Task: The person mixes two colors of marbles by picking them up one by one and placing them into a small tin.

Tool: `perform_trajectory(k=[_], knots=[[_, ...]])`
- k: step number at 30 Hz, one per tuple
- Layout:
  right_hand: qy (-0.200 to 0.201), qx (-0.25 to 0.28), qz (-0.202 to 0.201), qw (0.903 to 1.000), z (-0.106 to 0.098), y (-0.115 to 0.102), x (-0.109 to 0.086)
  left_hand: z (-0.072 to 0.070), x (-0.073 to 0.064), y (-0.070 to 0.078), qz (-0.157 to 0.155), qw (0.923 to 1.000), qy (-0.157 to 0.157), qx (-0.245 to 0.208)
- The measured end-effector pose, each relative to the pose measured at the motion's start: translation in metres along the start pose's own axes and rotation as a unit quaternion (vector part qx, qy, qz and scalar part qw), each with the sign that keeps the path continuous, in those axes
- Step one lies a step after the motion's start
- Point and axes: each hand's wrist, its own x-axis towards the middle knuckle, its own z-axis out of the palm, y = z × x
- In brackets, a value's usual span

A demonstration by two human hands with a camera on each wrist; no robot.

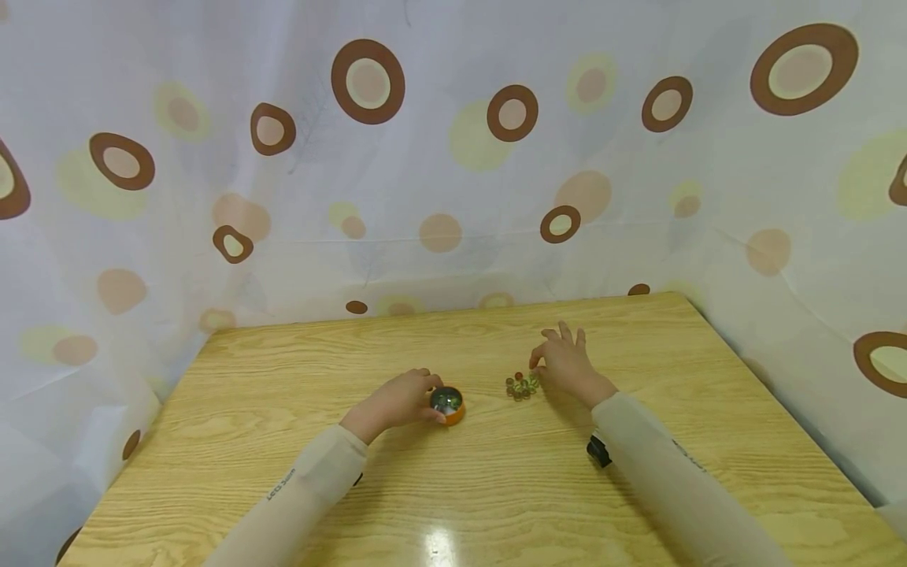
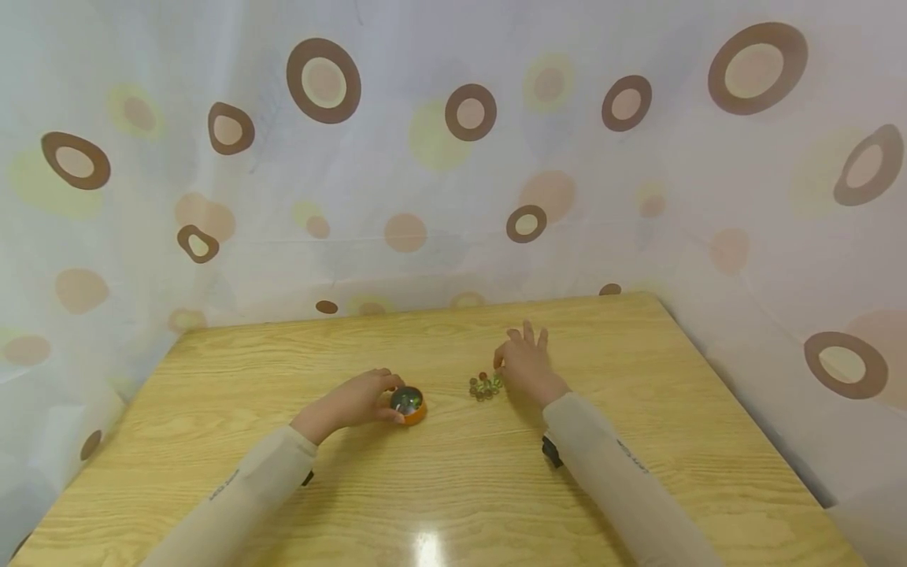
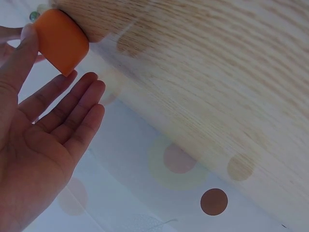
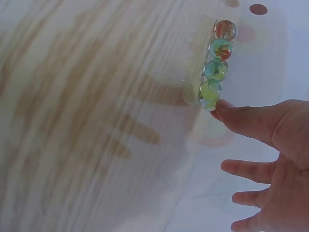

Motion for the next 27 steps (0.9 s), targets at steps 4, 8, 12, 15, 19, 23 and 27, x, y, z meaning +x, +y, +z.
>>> perform_trajectory(k=[4,8,12,15,19,23,27], knots=[[-0.007,0.003,0.002,1.0,-0.0004,0.0,0.0008,0.0008,0.0003,-0.0008,-0.001,1.0,0.0,0.001],[-0.014,0.002,0.006,0.9999,-0.0001,0.0003,0.0024,0.0014,0.0007,-0.0014,0.0,1.0,-0.001,0.0],[-0.021,-0.002,0.007,0.9998,0.0021,0.0015,0.0044,0.0012,0.0009,-0.0018,0.001,1.0,-0.002,0.0],[-0.022,-0.001,0.009,0.9997,0.0032,0.0025,0.0041,0.0014,0.0011,-0.0015,0.002,1.0,-0.003,-0.001],[-0.022,0.005,0.011,0.9997,0.0022,0.002,0.0035,0.0016,0.0013,-0.0016,0.004,1.0,-0.004,-0.004],[-0.023,0.002,0.01,0.9997,0.0005,0.001,0.0036,0.0021,0.0016,-0.0022,-0.001,1.0,-0.006,-0.006],[-0.016,0.004,0.01,0.9998,0.0003,0.0017,0.0033,0.0025,0.0023,-0.0029,-0.005,0.9999,-0.007,-0.009]])
